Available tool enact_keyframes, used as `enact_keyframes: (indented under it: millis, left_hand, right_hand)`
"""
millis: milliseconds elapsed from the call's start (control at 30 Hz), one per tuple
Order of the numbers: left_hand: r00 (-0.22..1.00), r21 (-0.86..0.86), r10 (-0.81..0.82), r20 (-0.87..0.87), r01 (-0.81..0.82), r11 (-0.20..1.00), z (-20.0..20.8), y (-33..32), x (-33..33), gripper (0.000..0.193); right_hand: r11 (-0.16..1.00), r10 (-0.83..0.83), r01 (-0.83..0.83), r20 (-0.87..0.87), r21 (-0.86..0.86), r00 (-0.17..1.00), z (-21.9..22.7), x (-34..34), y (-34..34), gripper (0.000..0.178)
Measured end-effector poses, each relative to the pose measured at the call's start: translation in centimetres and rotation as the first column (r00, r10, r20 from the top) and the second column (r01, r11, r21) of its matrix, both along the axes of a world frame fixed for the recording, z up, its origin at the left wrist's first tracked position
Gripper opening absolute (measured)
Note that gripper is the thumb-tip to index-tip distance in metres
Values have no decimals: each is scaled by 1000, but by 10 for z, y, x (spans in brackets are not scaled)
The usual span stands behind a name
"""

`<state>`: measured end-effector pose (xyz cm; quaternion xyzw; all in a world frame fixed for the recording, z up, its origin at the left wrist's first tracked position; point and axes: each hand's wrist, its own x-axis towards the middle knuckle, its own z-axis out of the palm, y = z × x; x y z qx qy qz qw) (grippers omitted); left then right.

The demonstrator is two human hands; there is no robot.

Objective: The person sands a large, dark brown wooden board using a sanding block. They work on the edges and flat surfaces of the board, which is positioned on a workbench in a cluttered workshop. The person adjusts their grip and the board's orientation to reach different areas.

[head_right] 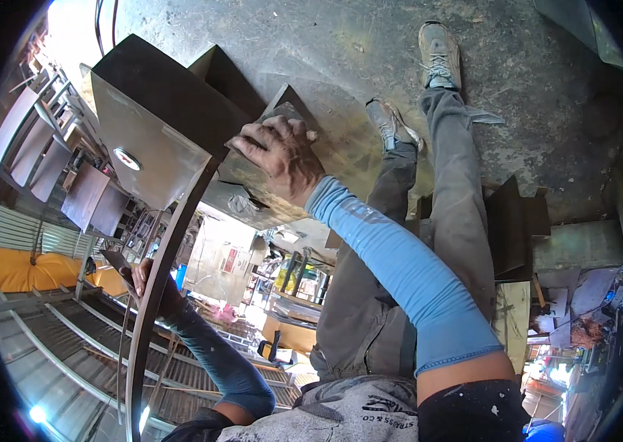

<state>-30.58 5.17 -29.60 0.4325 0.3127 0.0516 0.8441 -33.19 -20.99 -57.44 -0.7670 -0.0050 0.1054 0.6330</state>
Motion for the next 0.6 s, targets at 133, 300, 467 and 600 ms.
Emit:
enact_keyframes:
  millis: [133,300,467,600]
  left_hand:
    - [987,283,154,-56,-132,950,-4,-20,7,46]
    - [994,199,104,-41,-94,975,-2,-13,8,49]
    - [993,159,116,-22,-111,981,-4,-14,11,47]
    - [993,150,112,30,-115,982,-3,-4,6,44]
  right_hand:
    - [1000,0,0,-9,9,1000,8,0,2,66]
    - [998,-56,54,-112,-21,992,6,-4,4,64]
    - [999,-49,47,-210,-13,976,4,-5,-2,59]
    - [998,-51,44,-202,-38,978,1,-7,-4,48]
